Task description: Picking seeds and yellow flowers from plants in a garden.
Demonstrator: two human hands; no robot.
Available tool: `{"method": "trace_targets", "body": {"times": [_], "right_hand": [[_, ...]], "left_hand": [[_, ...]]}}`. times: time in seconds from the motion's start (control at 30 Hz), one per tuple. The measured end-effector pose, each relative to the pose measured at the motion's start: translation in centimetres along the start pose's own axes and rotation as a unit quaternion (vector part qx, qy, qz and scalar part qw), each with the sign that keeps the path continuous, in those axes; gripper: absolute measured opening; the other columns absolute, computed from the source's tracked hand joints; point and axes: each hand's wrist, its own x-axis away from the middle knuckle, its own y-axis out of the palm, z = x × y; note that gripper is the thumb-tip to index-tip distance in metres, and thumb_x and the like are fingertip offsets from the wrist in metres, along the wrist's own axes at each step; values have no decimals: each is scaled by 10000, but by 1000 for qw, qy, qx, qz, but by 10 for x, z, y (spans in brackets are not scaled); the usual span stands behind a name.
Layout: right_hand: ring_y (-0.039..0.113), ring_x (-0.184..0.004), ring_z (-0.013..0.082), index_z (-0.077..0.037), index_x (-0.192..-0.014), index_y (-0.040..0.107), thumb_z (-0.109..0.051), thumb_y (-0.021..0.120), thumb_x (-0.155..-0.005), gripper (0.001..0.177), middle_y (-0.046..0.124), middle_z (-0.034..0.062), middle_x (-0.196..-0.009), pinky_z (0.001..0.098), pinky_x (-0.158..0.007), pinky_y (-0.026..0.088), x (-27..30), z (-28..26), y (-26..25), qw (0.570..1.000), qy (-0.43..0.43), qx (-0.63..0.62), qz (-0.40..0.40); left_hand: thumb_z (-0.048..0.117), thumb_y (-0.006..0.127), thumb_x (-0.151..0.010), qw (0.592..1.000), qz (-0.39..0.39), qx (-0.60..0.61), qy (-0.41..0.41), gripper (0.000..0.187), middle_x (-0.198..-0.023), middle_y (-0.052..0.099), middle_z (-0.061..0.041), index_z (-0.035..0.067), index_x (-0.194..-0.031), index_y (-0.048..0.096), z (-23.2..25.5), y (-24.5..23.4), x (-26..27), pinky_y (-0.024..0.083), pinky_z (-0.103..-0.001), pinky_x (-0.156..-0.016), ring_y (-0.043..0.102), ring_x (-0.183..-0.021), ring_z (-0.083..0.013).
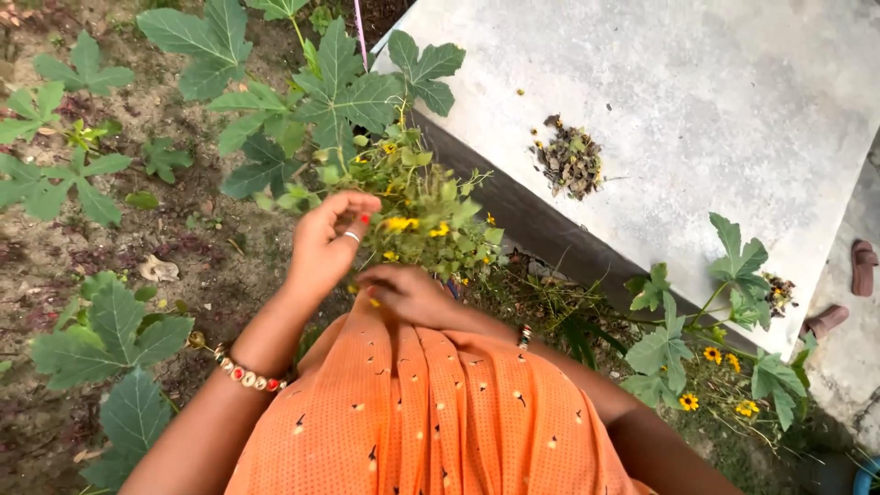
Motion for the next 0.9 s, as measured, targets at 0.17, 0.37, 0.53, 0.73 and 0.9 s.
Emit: {"method": "trace_targets", "body": {"times": [0.17, 0.37, 0.53, 0.73, 0.9], "right_hand": [[667, -1109, 290, -29, -1139, 670, -90, 690, -881, 266, 700, 165, -1176, 404, -958, 530, -45, 23, 17, 981, -16, 185, -46], [522, -1308, 238, -75, -1483, 399, -107, 522, -975, 523, 423, 92, -1512, 358, -1092, 445, -120, 118, 8, 992, 29, -47, -111], [563, -1292, 448, 155, -1469, 457, -139, 522, -972, 580, 530, 386, -1433, 477, -1076, 509, -141, 61, -77, 669, 12, 743, 7], [195, -1506, 461, -120, -1588, 266, -18, 543, -854, 792, 144, 271, -1679, 523, -1060, 330, -99, 89, -158, 789, 257, 558, 23], [441, -1420, 318, -110, -1612, 240, -211, 573, -977, 724, 462, 203, -1524, 522, -1184, 303, -40, 70, -186, 699, 410, 577, -98]], "left_hand": [[-87, 586, -936, 996, -73, 54, 12, 290, -1132, 747, -60, 32, -1180, 690, 6, 4, 13, 554, -253, -933, 699, -1054, -123], [-40, 617, -960, 988, -125, 92, -22, 187, -1051, 750, -53, 21, -1122, 687, -5, 15, 18, 556, -245, -865, 704, -976, -112], [-45, 590, -950, 989, -114, 83, -50, 182, -1013, 749, -47, 17, -1084, 697, -28, 18, 10, 559, -248, -839, 701, -936, -116], [-47, 598, -904, 991, -73, 36, -102, 180, -949, 754, -53, 20, -1034, 704, -86, 24, -16, 564, -263, -812, 716, -899, -117], [-48, 580, -903, 989, -80, 23, -119, 196, -955, 751, -45, 24, -1028, 712, -117, 43, -33, 554, -261, -801, 718, -898, -119]]}}
